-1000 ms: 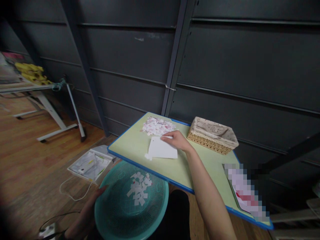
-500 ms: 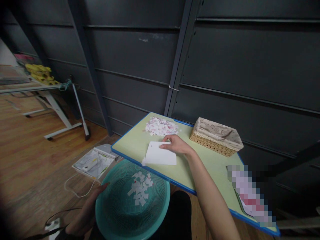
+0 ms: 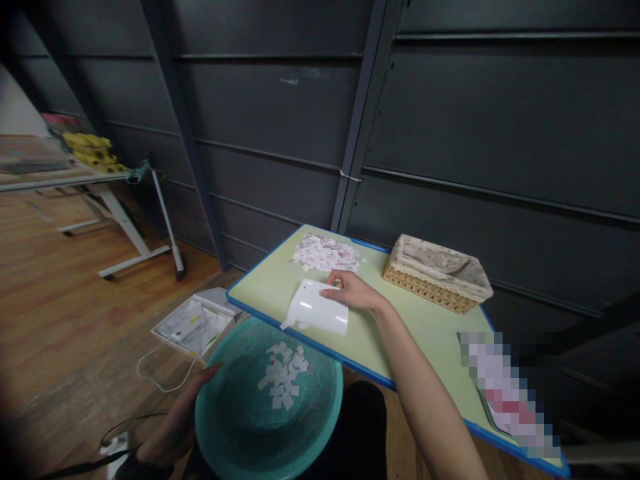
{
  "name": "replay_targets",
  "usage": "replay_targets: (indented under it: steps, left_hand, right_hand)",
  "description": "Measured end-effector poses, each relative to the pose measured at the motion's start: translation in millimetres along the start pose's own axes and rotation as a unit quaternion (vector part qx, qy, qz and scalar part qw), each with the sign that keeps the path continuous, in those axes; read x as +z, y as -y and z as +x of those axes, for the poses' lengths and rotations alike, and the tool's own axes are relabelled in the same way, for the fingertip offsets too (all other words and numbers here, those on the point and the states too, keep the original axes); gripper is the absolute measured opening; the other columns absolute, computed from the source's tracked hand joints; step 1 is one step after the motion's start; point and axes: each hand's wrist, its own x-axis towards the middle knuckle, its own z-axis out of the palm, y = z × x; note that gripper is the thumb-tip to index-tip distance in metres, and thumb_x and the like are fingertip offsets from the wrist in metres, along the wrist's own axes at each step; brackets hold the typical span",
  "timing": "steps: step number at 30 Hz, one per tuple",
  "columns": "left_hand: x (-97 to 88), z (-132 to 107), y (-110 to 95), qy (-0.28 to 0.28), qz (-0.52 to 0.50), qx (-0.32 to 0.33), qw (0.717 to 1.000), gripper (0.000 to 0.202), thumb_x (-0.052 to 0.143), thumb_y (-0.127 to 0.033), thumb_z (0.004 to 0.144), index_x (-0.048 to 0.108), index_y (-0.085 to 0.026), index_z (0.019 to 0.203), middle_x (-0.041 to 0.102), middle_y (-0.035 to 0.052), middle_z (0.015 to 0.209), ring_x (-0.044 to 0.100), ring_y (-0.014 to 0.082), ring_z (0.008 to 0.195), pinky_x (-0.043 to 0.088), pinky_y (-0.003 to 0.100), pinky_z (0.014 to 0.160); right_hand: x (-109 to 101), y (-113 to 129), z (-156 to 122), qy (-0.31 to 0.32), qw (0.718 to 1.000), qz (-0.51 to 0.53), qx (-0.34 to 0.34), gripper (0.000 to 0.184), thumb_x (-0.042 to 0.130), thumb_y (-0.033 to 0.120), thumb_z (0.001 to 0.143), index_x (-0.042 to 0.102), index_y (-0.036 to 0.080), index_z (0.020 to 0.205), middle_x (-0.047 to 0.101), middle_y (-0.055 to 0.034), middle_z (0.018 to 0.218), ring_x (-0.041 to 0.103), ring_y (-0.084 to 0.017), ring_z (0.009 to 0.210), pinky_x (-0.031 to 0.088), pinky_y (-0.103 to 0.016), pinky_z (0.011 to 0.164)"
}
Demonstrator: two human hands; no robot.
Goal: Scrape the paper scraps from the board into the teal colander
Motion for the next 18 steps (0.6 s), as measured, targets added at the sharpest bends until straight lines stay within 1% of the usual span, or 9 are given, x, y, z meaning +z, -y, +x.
replay_targets:
  steps: [2, 4, 7, 9, 13, 14, 15, 16, 18]
  left_hand:
    - [2.2, -3.6, -0.3, 0.003, -0.001, 0.004, 1.000, 0.047, 0.064, -0.032, 0.087, 0.066, -0.007, 0.126, 0.083, 0.0124, 0.100, 0.073, 0.0318, 0.108, 0.050, 0.042, 0.107]
    - [5.5, -7.8, -1.0, 0.003, -0.004, 0.005, 1.000, 0.046, 0.062, -0.034, 0.087, 0.067, -0.007, 0.125, 0.083, 0.0136, 0.101, 0.073, 0.0322, 0.108, 0.049, 0.044, 0.108]
    - [8.0, -9.9, -1.1, 0.012, -0.010, 0.004, 1.000, 0.045, 0.061, -0.033, 0.088, 0.066, -0.009, 0.126, 0.083, 0.0124, 0.102, 0.074, 0.0309, 0.107, 0.049, 0.043, 0.108]
    - [7.0, -7.8, 0.2, 0.024, -0.012, 0.017, 1.000, 0.049, 0.063, -0.030, 0.087, 0.061, -0.009, 0.131, 0.083, 0.0115, 0.102, 0.074, 0.0306, 0.106, 0.051, 0.043, 0.106]
    - [4.1, -3.6, 3.1, 0.032, -0.011, 0.030, 0.999, 0.057, 0.063, -0.030, 0.087, 0.054, -0.005, 0.137, 0.083, 0.0133, 0.103, 0.075, 0.0320, 0.104, 0.053, 0.044, 0.102]
    - [3.9, -3.7, 3.2, 0.030, -0.012, 0.023, 0.999, 0.056, 0.063, -0.031, 0.087, 0.055, -0.006, 0.137, 0.083, 0.0131, 0.103, 0.075, 0.0317, 0.104, 0.053, 0.044, 0.102]
    - [3.9, -4.1, 3.0, 0.027, -0.013, 0.016, 0.999, 0.054, 0.063, -0.031, 0.088, 0.056, -0.008, 0.136, 0.083, 0.0124, 0.103, 0.075, 0.0312, 0.104, 0.053, 0.043, 0.102]
    - [3.8, -4.6, 2.6, 0.022, -0.014, 0.010, 1.000, 0.052, 0.062, -0.031, 0.088, 0.058, -0.010, 0.135, 0.083, 0.0114, 0.101, 0.075, 0.0308, 0.103, 0.053, 0.043, 0.101]
    - [3.1, -5.1, 1.8, 0.009, -0.008, 0.000, 1.000, 0.046, 0.061, -0.030, 0.089, 0.061, -0.011, 0.131, 0.084, 0.0103, 0.095, 0.076, 0.0300, 0.099, 0.054, 0.043, 0.100]
  right_hand:
    - [3.8, 2.1, -0.4, 0.027, 1.000, 0.015, 0.003, 0.041, 0.076, 0.053, 0.067, 0.054, 0.021, 0.077, 0.053, 0.0062, 0.056, 0.045, -0.009, 0.048, 0.027, -0.021, 0.044]
    - [2.6, 4.0, -1.0, 0.036, 0.999, 0.034, 0.015, 0.043, 0.077, 0.054, 0.066, 0.053, 0.021, 0.078, 0.055, 0.0059, 0.056, 0.046, -0.009, 0.047, 0.027, -0.021, 0.043]
    - [-4.1, 5.4, -2.2, 0.010, 0.998, 0.052, 0.026, 0.045, 0.077, 0.054, 0.065, 0.049, 0.021, 0.075, 0.054, 0.0064, 0.053, 0.044, -0.009, 0.044, 0.024, -0.021, 0.042]
    - [-6.1, 5.8, -3.1, 0.006, 0.998, 0.052, 0.027, 0.045, 0.079, 0.053, 0.064, 0.047, 0.022, 0.072, 0.052, 0.0073, 0.051, 0.042, -0.008, 0.043, 0.022, -0.020, 0.042]
    - [-2.8, 8.0, -4.9, 0.078, 0.995, 0.061, 0.028, 0.044, 0.082, 0.050, 0.062, 0.050, 0.020, 0.069, 0.050, 0.0081, 0.047, 0.039, -0.007, 0.042, 0.019, -0.020, 0.042]
    - [-3.7, 8.4, -5.1, 0.077, 0.994, 0.074, 0.026, 0.044, 0.082, 0.050, 0.061, 0.051, 0.020, 0.070, 0.052, 0.0075, 0.048, 0.041, -0.007, 0.042, 0.021, -0.020, 0.042]
    - [-6.3, 8.6, -5.3, 0.055, 0.994, 0.093, 0.025, 0.045, 0.082, 0.051, 0.060, 0.052, 0.020, 0.072, 0.055, 0.0064, 0.050, 0.044, -0.008, 0.043, 0.023, -0.020, 0.043]
    - [-10.6, 8.5, -5.2, 0.010, 0.993, 0.114, 0.022, 0.046, 0.082, 0.052, 0.060, 0.054, 0.020, 0.077, 0.058, 0.0051, 0.052, 0.047, -0.009, 0.044, 0.025, -0.020, 0.043]
    - [-22.5, 7.2, -4.5, -0.120, 0.981, 0.149, 0.018, 0.050, 0.081, 0.054, 0.059, 0.056, 0.020, 0.087, 0.064, 0.0023, 0.059, 0.053, -0.012, 0.047, 0.030, -0.021, 0.043]
